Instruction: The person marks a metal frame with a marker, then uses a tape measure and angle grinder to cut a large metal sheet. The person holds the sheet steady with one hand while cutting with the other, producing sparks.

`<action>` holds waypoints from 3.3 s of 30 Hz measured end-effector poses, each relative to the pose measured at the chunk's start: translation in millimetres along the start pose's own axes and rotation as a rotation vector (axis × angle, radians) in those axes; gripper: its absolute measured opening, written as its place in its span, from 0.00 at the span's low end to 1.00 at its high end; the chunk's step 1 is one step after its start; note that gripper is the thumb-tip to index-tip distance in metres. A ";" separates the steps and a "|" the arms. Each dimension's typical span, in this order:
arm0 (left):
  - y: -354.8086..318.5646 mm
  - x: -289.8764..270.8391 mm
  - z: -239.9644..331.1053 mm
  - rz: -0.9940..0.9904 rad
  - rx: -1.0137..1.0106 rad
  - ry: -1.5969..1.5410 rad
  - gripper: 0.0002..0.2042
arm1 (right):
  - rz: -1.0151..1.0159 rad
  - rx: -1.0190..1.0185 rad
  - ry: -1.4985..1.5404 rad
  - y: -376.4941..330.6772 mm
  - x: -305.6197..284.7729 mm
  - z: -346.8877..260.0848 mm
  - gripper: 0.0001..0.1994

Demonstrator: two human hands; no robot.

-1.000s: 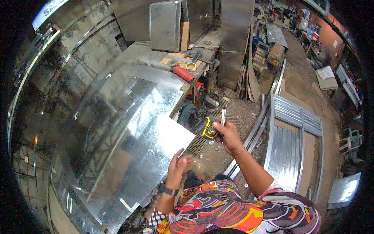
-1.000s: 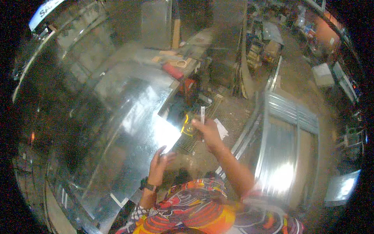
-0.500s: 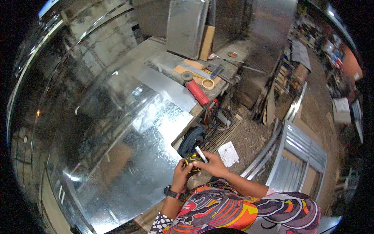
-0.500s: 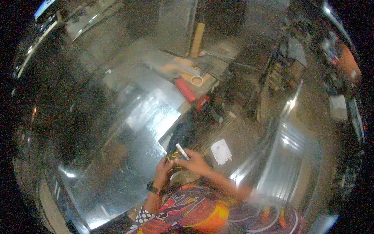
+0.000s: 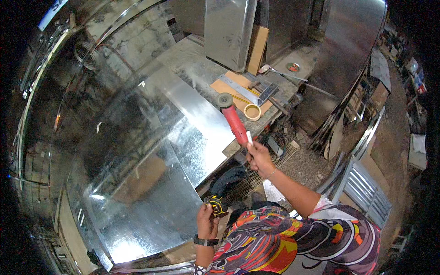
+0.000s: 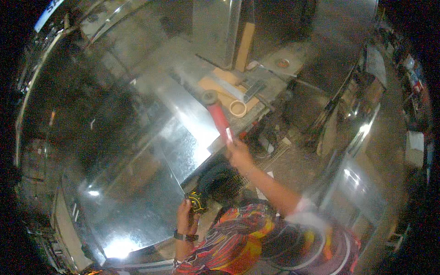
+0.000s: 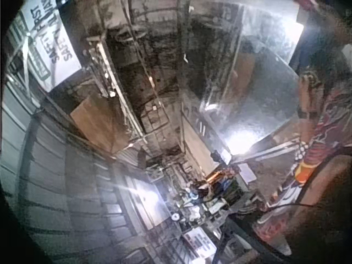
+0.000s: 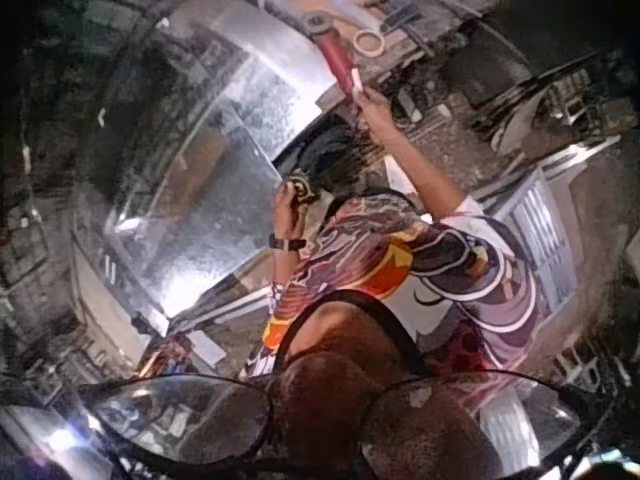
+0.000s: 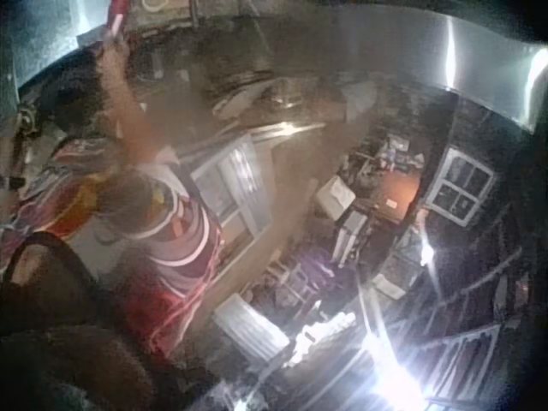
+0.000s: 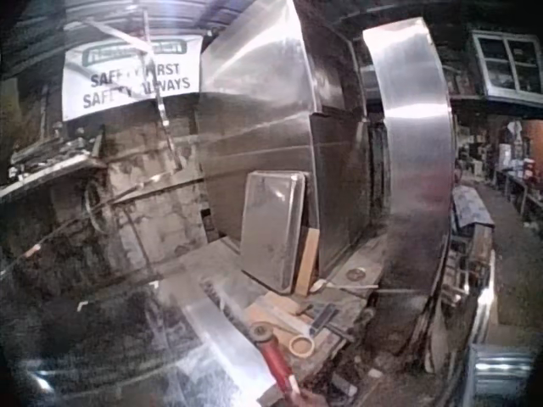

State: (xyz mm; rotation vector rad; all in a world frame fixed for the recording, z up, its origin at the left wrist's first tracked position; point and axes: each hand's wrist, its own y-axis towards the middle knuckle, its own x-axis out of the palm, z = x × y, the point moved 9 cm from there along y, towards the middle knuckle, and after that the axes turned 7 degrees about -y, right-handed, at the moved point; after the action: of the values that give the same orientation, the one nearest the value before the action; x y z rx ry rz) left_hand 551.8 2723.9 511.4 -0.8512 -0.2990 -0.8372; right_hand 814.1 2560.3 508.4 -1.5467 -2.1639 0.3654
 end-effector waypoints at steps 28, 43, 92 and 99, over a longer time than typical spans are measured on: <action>264.5 258.4 -48.6 -0.060 0.108 0.365 0.27 | -0.441 -0.154 -0.628 216.8 -84.6 -46.7 0.25; 161.1 125.1 -136.5 0.381 0.050 0.265 0.22 | -0.475 -0.397 -1.248 384.7 -35.7 -107.9 0.29; -136.0 37.4 -155.2 0.903 0.294 0.189 0.26 | 0.055 -0.849 -1.073 330.0 37.4 -163.5 0.27; -110.5 54.3 -161.8 0.575 0.007 0.591 0.17 | -0.112 -0.694 -1.630 344.4 54.5 -152.3 0.37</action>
State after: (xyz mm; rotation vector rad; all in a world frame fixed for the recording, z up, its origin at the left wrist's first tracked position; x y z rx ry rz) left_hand 490.3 2530.6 496.8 -0.5990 0.4473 -0.5086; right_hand 1159.0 2720.1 491.7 -1.5587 -3.8935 1.2583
